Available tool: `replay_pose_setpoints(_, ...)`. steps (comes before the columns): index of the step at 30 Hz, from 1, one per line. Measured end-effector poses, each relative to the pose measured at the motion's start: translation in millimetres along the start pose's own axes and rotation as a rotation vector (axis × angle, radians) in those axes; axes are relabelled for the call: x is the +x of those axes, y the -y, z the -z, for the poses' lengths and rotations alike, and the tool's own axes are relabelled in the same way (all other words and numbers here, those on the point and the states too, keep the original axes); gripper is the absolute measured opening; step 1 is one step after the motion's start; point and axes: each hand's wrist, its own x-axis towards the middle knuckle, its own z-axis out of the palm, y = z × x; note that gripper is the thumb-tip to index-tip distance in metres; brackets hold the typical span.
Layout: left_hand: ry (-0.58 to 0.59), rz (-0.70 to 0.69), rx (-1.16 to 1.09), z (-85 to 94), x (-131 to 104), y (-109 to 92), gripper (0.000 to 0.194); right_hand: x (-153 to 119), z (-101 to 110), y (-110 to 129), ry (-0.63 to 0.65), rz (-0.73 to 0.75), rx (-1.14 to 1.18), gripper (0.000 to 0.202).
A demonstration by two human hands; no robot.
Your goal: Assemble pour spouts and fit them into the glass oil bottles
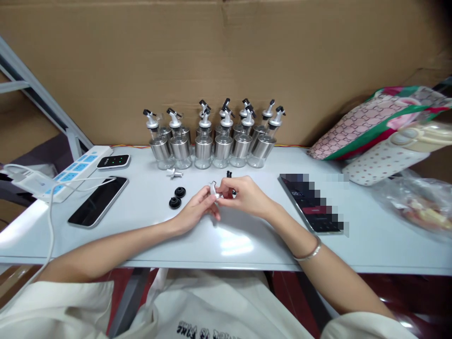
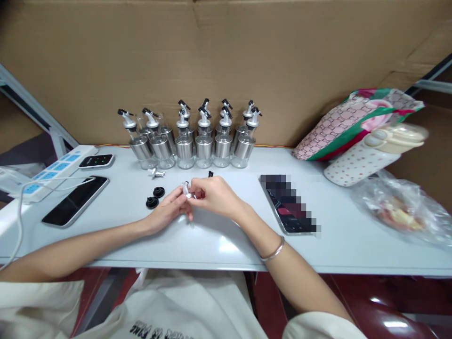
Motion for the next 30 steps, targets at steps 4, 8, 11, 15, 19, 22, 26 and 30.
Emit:
replay_pose_setpoints(4,-0.078,-0.017,0.030,0.7,1,-2,0.043,2,8,-4,0.059,-0.043,0.032,0.007)
replay_pose_setpoints(8,-0.120,-0.001,0.045,0.4,2,-4,0.048,2,24,-17,0.024,-0.142,-0.147,0.008)
replay_pose_setpoints(11,-0.126,0.003,0.053,-0.5,2,-5,0.047,0,31,-27,0.081,-0.212,-0.255,0.012)
replay_pose_setpoints(15,-0.136,-0.003,0.075,-2.2,1,-6,0.048,-2,30,-31,0.161,-0.246,-0.263,0.012)
replay_pose_setpoints(19,-0.135,-0.006,0.087,-2.9,1,-6,0.046,-3,24,-30,0.222,-0.274,-0.310,0.009)
replay_pose_setpoints(22,-0.135,-0.005,0.083,-2.1,1,-5,0.046,-3,19,-31,0.245,-0.292,-0.335,0.010)
replay_pose_setpoints(26,-0.122,-0.005,0.070,-1.4,1,-5,0.048,-3,16,-33,0.232,-0.271,-0.333,0.012)
replay_pose_setpoints(30,-0.121,0.002,0.071,-2.0,0,-6,0.048,-1,17,-29,0.144,-0.249,-0.194,0.009)
